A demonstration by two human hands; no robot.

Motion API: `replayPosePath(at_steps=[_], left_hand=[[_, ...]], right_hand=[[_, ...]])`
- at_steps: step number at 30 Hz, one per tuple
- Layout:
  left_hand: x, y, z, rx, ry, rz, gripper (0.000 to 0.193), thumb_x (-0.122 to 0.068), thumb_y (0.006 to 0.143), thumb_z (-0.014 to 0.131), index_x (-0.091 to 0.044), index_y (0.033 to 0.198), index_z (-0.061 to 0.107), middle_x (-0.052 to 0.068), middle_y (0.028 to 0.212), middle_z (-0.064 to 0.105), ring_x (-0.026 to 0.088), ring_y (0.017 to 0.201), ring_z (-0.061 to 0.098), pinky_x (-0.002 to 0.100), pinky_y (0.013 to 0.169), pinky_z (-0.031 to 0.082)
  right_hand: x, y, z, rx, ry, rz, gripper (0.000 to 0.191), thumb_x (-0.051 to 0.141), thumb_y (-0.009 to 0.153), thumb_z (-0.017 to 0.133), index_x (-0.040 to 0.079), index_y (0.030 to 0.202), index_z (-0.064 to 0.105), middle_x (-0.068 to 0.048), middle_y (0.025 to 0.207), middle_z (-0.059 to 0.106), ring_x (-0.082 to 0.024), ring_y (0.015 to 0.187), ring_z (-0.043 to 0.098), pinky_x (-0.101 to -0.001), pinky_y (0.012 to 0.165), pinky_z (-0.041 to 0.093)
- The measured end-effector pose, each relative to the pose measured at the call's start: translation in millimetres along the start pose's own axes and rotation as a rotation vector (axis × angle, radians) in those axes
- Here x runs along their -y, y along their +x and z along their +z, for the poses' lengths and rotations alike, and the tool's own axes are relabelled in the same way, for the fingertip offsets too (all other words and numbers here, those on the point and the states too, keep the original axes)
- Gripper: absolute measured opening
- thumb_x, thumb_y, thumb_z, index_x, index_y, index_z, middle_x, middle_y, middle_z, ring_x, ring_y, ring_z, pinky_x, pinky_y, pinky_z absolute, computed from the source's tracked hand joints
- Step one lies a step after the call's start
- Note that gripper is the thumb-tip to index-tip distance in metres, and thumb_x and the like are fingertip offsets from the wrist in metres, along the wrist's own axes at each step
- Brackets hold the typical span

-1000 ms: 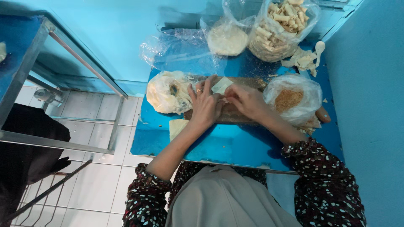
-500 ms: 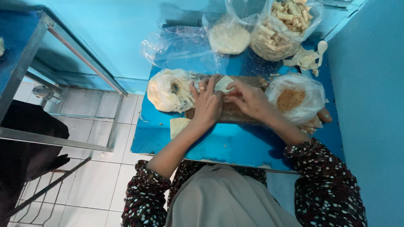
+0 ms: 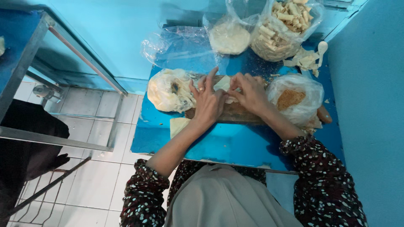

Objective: The person sits at a small blue table and folds thin square dough wrappers around a brown filling, pinching the edges closed by hand and placing the folded pastries into a plastic bag with other finished pieces. Near the end they handle a round dough ball and a bag of already folded pastries.

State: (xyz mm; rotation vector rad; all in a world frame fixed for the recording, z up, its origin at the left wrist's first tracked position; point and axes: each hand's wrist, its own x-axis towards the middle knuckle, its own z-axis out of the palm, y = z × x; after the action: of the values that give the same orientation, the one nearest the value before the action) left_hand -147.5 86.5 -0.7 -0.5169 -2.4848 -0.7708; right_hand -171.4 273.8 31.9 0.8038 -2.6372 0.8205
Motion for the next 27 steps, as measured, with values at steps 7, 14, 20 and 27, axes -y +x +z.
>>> replayPosePath(at_steps=[7,14,20,27], left_hand=[[6,-1,2,0.012,0.054,0.045,0.008,-0.014,0.086,0.068,-0.008,0.086,0.073,0.015,0.157,0.042,0.039,0.140,0.040,0.074,0.116,0.015],[-3,1,0,-0.064,0.035,-0.012,0.013,-0.017,0.084,0.068,-0.005,0.083,0.068,0.019,0.158,0.036,0.043,0.139,0.038,0.075,0.115,0.012],[1,0,0,0.013,0.101,0.053,0.010,-0.014,0.085,0.066,-0.004,0.084,0.068,0.017,0.160,0.036,0.040,0.139,0.040,0.075,0.116,0.011],[4,0,6,0.008,0.124,0.009,0.011,-0.014,0.085,0.068,-0.008,0.094,0.070,0.014,0.159,0.036,0.039,0.141,0.038,0.075,0.117,0.013]], right_hand=[[2,-13,7,-0.142,0.107,-0.053,0.020,0.022,0.090,0.079,0.016,0.105,0.067,0.003,0.104,0.072,-0.022,0.097,0.061,-0.0415,0.092,0.041],[10,-13,5,-0.121,-0.076,-0.056,0.019,0.022,0.093,0.078,0.016,0.106,0.066,0.005,0.094,0.071,-0.019,0.094,0.061,-0.0447,0.089,0.035],[10,-6,5,-0.075,-0.005,0.070,0.020,0.024,0.092,0.077,0.015,0.106,0.066,0.007,0.091,0.071,-0.021,0.094,0.060,-0.0454,0.088,0.034],[16,-11,7,-0.144,0.017,-0.006,0.019,0.024,0.095,0.074,0.016,0.109,0.064,0.004,0.100,0.071,-0.022,0.100,0.061,-0.0452,0.091,0.036]])
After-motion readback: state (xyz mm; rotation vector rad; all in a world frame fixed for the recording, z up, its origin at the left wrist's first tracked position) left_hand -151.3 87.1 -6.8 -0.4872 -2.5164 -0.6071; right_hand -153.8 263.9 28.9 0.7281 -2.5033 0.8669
